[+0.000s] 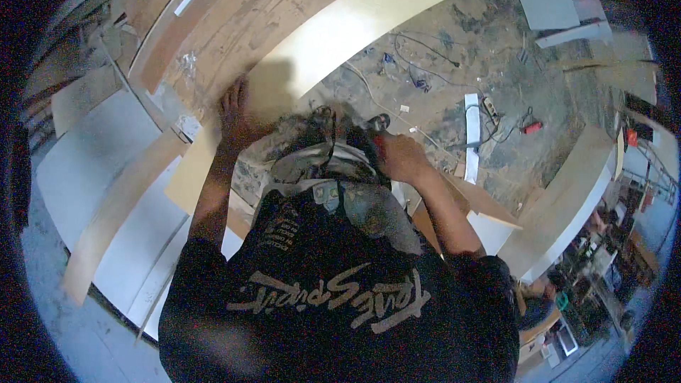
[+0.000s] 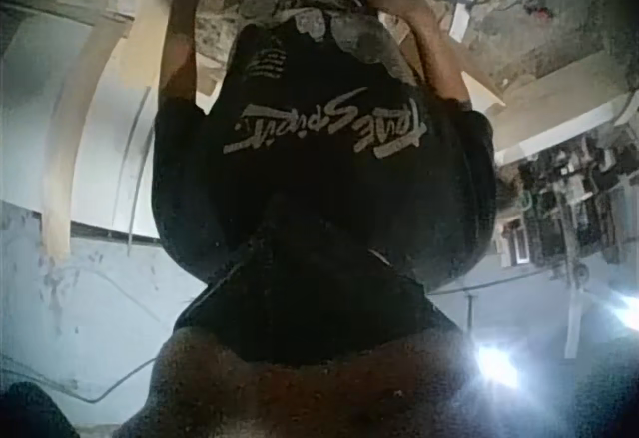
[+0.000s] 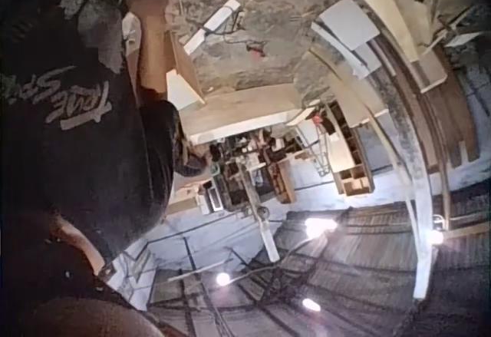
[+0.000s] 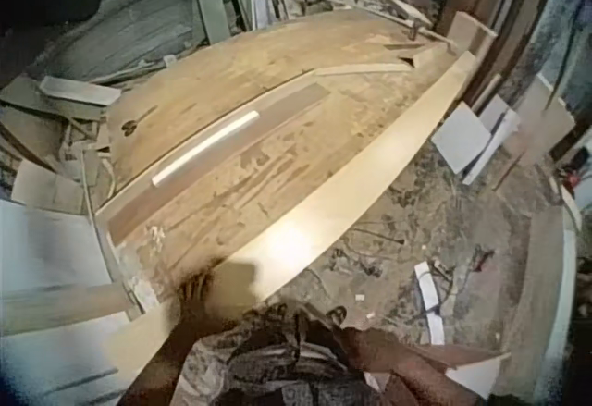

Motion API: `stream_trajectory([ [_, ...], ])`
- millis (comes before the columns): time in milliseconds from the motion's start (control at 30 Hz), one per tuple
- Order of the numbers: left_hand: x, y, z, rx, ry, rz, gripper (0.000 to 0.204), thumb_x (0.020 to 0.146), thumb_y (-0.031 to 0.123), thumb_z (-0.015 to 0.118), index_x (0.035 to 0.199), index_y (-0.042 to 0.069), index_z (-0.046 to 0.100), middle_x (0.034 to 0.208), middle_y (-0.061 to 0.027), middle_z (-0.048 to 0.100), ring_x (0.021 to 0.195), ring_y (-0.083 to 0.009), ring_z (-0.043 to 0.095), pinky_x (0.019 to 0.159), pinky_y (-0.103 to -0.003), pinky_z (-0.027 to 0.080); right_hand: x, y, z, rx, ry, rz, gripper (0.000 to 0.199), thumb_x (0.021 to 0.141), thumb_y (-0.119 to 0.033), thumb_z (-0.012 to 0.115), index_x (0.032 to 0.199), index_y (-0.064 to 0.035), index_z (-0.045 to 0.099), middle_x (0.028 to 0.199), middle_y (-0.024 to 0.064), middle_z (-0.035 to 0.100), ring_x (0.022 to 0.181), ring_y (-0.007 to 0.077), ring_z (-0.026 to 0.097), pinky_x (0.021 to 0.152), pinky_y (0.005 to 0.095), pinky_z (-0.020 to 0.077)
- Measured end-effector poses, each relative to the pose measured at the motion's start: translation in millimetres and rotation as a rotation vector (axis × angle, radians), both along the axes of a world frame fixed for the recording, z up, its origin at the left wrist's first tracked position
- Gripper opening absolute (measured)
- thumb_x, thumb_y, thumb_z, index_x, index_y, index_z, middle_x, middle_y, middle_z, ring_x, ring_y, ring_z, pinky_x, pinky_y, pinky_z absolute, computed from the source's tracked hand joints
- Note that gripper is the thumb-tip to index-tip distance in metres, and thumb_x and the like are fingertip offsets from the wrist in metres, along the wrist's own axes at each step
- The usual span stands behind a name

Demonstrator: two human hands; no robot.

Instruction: The person trims the excess material from the edge of a curved wooden board using a utility knife.

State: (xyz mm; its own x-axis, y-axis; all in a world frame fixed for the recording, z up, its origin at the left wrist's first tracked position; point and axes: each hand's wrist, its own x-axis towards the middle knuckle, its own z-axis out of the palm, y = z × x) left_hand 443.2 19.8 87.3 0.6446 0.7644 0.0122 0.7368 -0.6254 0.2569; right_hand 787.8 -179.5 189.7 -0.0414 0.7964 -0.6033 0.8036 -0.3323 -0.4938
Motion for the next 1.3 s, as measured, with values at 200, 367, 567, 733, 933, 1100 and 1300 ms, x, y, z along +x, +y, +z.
stream_trajectory([
  [200, 8.4, 19.8, -2.6, -0.085, -0.123, 0.020, 0.113, 0.065, 0.064, 0.080, 0.150, 0.004, 0.034, 0.143, -0.0242, 0.043, 0.129, -0.0425, 0.044, 0.106, -0.056, 0.033, -48.1, 35.3, 24.3, -0.489, 0.429, -0.602, 0.037, 0.090, -0.008, 0.054, 0.127, -0.0027, 0.050, 0.098, 0.0141, 0.068, 0.071, 0.0222, 0.070, 0.053, 0.0328, 0.0546],
  [367, 58.5, 57.4, -9.2, -0.025, -0.283, -0.272, 0.093, 0.077, 0.048, 0.079, 0.149, 0.006, 0.038, 0.149, -0.0226, 0.038, 0.133, -0.0389, 0.042, 0.108, -0.052, 0.035, -85.1, -0.2, -15.4, -0.610, 1.019, -1.271, 0.044, 0.095, -0.007, 0.054, 0.136, -0.0064, 0.037, 0.113, 0.0117, 0.066, 0.072, 0.0210, 0.070, 0.049, 0.0276, 0.0558],
  [567, 168.4, 87.6, -8.0, 0.070, -0.138, -0.457, 0.076, 0.090, 0.048, 0.063, 0.152, 0.014, 0.036, 0.156, -0.0198, 0.029, 0.132, -0.0386, 0.040, 0.105, -0.051, 0.036, -126.8, -22.0, -44.2, -0.225, 0.938, -1.710, 0.016, 0.103, -0.020, 0.047, 0.111, -0.0072, 0.043, 0.090, 0.0138, 0.071, 0.047, 0.0148, 0.055, 0.038, 0.0245, 0.0441],
  [733, 273.0, 112.2, -20.6, 0.070, -0.180, -0.474, 0.072, 0.092, 0.052, 0.059, 0.151, 0.016, 0.038, 0.157, -0.0191, 0.029, 0.133, -0.0429, 0.039, 0.106, -0.056, 0.035, -149.3, -14.8, -46.6, 0.011, 0.894, -2.056, 0.035, 0.104, -0.019, 0.045, 0.137, -0.0112, 0.041, 0.089, 0.0120, 0.071, 0.050, 0.0166, 0.058, 0.039, 0.0298, 0.0450],
  [933, 386.0, 134.8, -35.5, 0.185, -0.157, -0.533, 0.079, 0.088, 0.064, 0.058, 0.152, 0.021, 0.038, 0.160, -0.0188, 0.024, 0.140, -0.0498, 0.029, 0.113, -0.058, 0.030, -152.1, 4.1, -52.3, 0.100, 1.137, -2.183, 0.061, 0.105, -0.025, 0.049, 0.158, -0.0192, 0.020, 0.086, 0.0022, 0.062, 0.061, 0.0134, 0.058, 0.047, 0.0278, 0.0476],
  [1100, 398.6, 127.6, -21.1, 0.212, -0.144, -0.486, 0.082, 0.083, 0.067, 0.060, 0.147, 0.018, 0.046, 0.156, -0.0207, 0.033, 0.137, -0.0479, 0.035, 0.112, -0.058, 0.030, -163.4, 45.1, -60.7, 0.265, 1.353, -2.183, 0.056, 0.105, -0.030, 0.049, 0.156, -0.0262, 0.028, 0.078, 0.0004, 0.053, 0.053, 0.0114, 0.051, 0.043, 0.0242, 0.0409],
  [1300, 395.9, 109.1, 11.8, 0.057, -0.148, -0.434, 0.074, 0.081, 0.044, 0.075, 0.142, 0.010, 0.051, 0.154, -0.0245, 0.035, 0.138, -0.0434, 0.035, 0.112, -0.057, 0.031, -182.8, 84.8, -46.0, 0.449, 1.516, -2.083, 0.055, 0.105, -0.024, 0.045, 0.157, -0.0216, 0.026, 0.076, 0.0027, 0.052, 0.051, 0.0124, 0.050, 0.043, 0.0250, 0.0416],
])
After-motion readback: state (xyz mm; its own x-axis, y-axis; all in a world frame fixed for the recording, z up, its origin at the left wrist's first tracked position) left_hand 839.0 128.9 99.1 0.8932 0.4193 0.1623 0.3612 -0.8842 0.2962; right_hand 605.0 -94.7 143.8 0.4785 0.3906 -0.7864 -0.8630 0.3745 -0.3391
